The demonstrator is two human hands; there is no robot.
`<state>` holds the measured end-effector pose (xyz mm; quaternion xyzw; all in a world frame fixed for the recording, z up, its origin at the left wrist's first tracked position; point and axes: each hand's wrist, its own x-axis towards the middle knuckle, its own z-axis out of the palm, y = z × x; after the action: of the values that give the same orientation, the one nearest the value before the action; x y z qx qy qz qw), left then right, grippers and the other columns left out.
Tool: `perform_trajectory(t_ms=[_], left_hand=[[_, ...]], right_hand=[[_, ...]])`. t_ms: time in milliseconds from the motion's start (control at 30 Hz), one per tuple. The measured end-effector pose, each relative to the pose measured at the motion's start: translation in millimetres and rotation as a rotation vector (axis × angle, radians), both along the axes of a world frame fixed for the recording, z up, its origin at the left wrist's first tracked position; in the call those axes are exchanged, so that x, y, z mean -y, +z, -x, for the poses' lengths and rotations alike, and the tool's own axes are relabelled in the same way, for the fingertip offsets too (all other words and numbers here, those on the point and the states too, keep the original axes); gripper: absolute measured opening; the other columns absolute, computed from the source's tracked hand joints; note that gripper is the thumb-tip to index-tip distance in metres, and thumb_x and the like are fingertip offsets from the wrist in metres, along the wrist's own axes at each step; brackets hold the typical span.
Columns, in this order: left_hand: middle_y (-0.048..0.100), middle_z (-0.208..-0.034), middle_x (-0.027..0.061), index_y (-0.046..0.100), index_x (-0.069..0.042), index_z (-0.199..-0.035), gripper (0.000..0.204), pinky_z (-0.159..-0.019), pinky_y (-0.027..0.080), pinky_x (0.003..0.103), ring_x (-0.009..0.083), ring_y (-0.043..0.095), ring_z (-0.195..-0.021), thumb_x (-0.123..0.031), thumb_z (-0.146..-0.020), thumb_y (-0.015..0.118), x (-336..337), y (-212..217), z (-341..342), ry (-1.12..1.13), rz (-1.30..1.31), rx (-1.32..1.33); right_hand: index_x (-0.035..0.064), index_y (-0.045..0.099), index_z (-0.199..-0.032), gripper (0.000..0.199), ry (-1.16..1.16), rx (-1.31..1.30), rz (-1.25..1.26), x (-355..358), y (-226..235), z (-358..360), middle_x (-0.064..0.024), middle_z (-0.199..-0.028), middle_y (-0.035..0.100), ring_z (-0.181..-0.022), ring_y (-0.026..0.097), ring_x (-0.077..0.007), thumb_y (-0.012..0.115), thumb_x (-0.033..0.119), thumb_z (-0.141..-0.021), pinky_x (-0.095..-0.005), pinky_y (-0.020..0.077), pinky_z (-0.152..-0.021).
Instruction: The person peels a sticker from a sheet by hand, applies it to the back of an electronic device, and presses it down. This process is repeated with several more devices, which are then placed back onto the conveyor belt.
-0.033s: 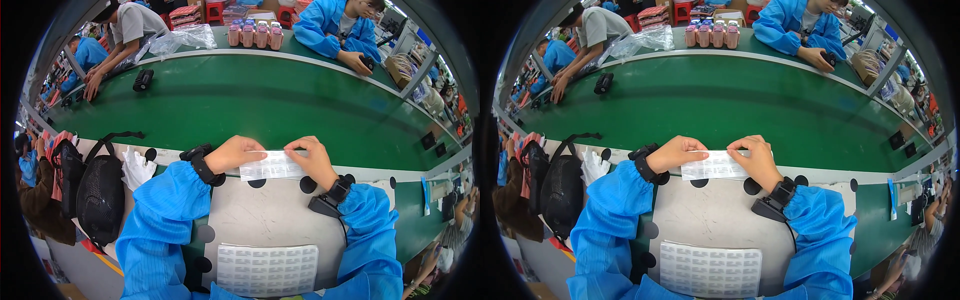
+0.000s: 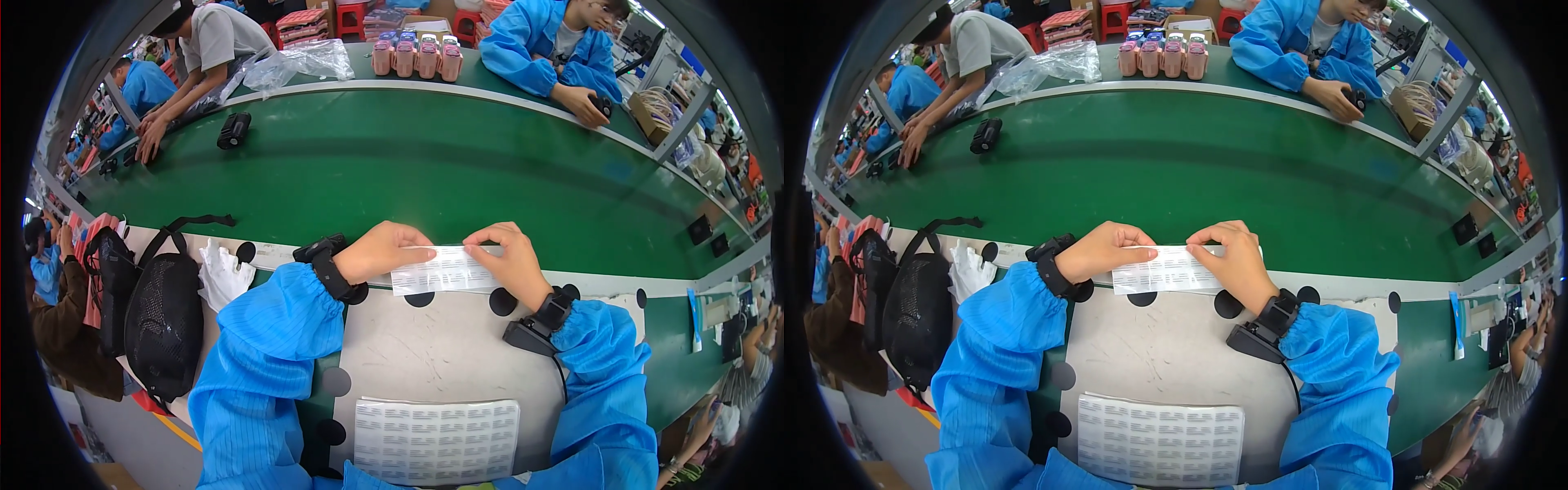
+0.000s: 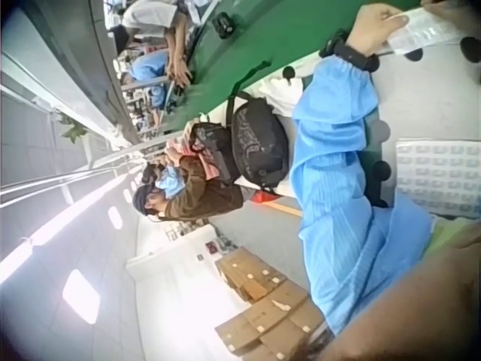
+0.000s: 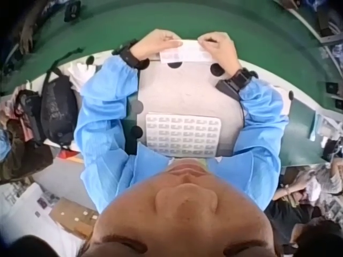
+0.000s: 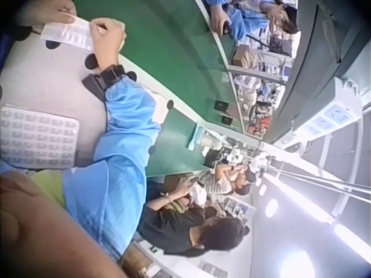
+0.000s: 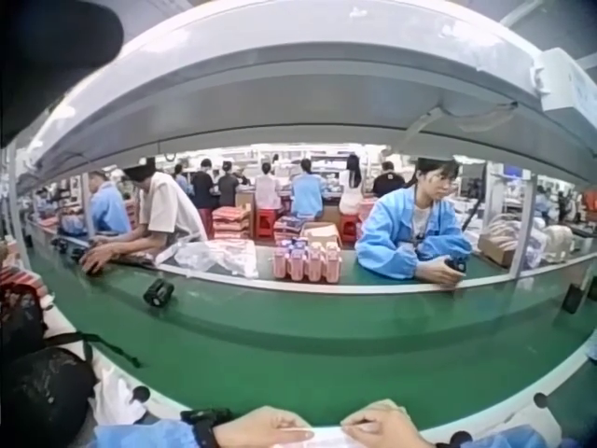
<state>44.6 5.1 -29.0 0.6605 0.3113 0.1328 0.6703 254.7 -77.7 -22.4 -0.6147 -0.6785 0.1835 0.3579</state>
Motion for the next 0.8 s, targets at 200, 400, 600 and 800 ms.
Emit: perform_trajectory(t_ms=[200,400,600,800], left_hand=[[0.064,-0.083,0.0076,0.061,0.004,-0.094,0.025,-0.062,0.047,0.020,0.0077,0.059,-0.069,-0.019,-0.083,0.062,0,3,0,0.021,0.033,-0.012],[0.064,-0.082,0.0067,0.061,0.003,-0.095,0.025,-0.061,0.047,0.020,0.0070,0.058,-0.068,-0.019,-0.083,0.062,-1,0,-1,0.016,0.027,-0.011],[0.064,-0.081,0.0053,0.062,0.002,-0.096,0.025,-0.062,0.046,0.020,0.0063,0.056,-0.070,-0.018,-0.082,0.063,3,1,-2,-0.032,-0.149,0.009],[0.065,-0.081,0.0052,0.063,0.002,-0.095,0.024,-0.063,0.045,0.020,0.0066,0.056,-0.070,-0.017,-0.081,0.064,0,9,5,0.010,-0.272,-0.030]], right_hand=[[0.0052,0.065,-0.078,0.007,0.034,-0.034,-0.032,0,3,3,-0.0038,-0.082,0.062,-0.088,0.051,-0.0203,0.065,0.012,-0.074,-0.0307,0.0400,-0.079],[0.0042,0.057,-0.096,0.022,0.147,-0.390,-0.082,3,12,6,-0.0040,-0.083,0.062,-0.094,0.050,-0.0171,0.064,0.007,-0.075,-0.0310,0.0391,-0.083],[0.0070,0.043,-0.116,0.046,0.200,-0.301,0.044,7,11,15,-0.0062,-0.085,0.062,-0.090,0.055,-0.0156,0.063,0.003,-0.075,-0.0298,0.0420,-0.081],[0.0084,0.038,-0.123,0.055,0.093,-0.204,0.235,7,24,11,-0.0075,-0.085,0.062,-0.076,0.061,-0.0145,0.063,0.002,-0.075,-0.0273,0.0453,-0.076]])
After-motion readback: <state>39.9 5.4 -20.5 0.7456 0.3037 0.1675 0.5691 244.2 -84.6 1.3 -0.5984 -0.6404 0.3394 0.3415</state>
